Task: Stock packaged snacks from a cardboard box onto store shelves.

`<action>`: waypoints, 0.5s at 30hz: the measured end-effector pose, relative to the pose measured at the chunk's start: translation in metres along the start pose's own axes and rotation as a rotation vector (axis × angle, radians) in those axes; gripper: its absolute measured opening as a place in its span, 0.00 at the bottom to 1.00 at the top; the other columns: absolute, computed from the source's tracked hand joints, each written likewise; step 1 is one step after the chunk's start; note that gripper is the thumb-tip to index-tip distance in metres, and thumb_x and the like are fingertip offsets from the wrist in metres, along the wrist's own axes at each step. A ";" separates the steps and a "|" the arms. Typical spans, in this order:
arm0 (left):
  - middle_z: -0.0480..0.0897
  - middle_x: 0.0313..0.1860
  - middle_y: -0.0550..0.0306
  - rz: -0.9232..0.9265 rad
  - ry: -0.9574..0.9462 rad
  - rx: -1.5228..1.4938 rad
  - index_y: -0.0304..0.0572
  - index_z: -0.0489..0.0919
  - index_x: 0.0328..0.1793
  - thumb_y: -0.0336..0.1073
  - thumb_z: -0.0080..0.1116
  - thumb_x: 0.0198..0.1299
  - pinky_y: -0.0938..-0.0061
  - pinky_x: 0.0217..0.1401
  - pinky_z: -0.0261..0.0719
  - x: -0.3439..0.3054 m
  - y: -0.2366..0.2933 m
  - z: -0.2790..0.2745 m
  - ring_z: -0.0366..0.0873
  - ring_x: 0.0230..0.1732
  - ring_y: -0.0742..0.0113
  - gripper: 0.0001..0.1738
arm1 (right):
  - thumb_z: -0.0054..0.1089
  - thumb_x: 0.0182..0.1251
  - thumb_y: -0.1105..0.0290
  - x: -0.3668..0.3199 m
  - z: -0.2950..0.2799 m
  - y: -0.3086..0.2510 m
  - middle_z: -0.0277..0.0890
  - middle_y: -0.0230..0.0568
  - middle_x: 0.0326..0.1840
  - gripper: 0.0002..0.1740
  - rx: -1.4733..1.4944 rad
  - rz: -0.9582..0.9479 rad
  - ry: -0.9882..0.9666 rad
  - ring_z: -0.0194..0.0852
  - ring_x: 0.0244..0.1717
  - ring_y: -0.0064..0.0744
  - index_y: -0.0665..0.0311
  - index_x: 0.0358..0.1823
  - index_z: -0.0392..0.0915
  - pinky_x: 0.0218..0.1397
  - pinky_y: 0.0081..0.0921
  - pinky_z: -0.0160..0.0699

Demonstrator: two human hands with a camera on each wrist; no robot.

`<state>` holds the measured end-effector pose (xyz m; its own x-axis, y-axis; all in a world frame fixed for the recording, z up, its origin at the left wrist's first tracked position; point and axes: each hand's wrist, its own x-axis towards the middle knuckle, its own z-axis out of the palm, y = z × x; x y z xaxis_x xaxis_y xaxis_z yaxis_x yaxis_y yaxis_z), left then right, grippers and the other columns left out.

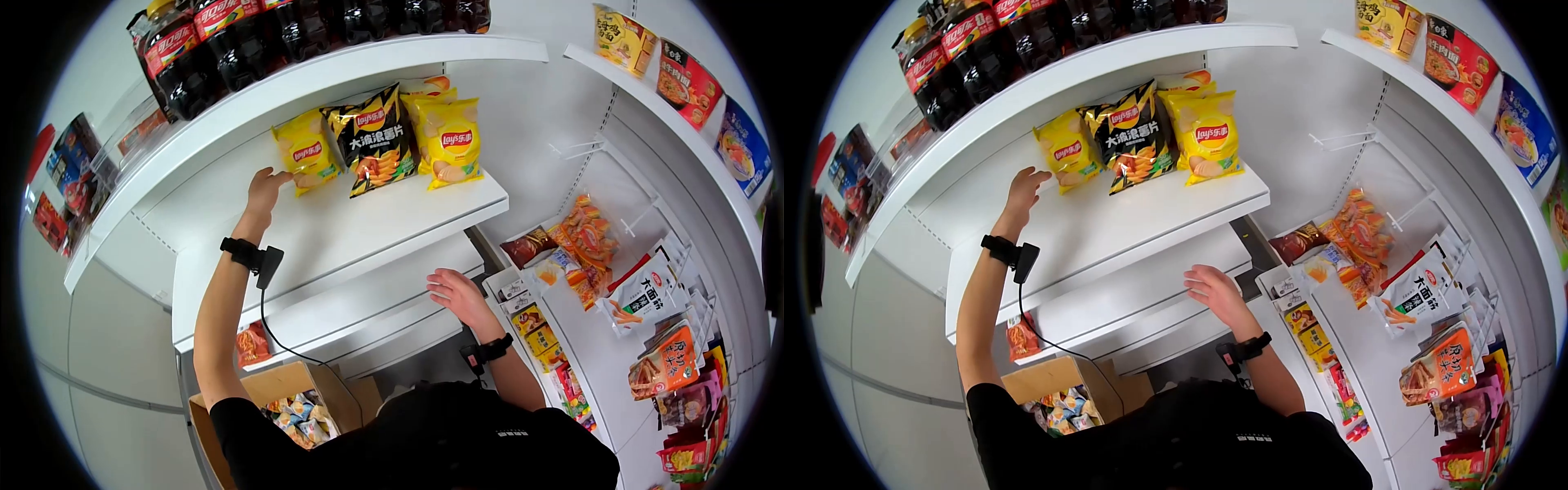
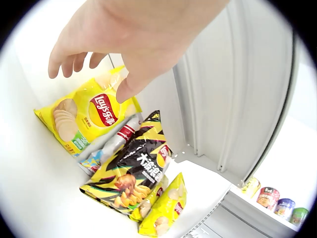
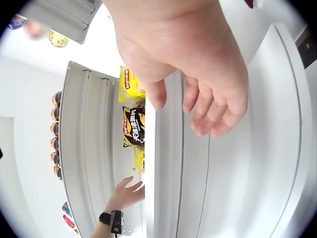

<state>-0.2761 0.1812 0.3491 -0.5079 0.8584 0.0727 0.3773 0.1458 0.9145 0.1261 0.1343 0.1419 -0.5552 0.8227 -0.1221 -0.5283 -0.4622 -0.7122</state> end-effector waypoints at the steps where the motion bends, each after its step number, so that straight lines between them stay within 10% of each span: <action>1: 0.67 0.63 0.45 0.002 0.000 -0.006 0.35 0.58 0.72 0.46 0.62 0.49 0.59 0.66 0.60 -0.008 0.000 0.000 0.62 0.66 0.54 0.45 | 0.52 0.69 0.62 -0.001 0.000 0.000 0.72 0.45 0.55 0.19 -0.005 0.018 -0.011 0.71 0.57 0.39 0.64 0.55 0.69 0.60 0.36 0.70; 15: 0.72 0.60 0.52 0.056 0.031 -0.308 0.36 0.68 0.64 0.40 0.59 0.55 0.69 0.58 0.67 -0.161 0.016 0.052 0.69 0.59 0.64 0.31 | 0.52 0.69 0.62 -0.038 -0.027 -0.028 0.73 0.46 0.54 0.17 -0.025 0.109 -0.072 0.71 0.57 0.40 0.64 0.54 0.71 0.59 0.36 0.70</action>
<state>-0.1477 0.0711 0.3315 -0.5182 0.8447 0.1344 0.1556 -0.0614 0.9859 0.1796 0.1251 0.1475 -0.6538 0.7416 -0.1504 -0.4466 -0.5386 -0.7144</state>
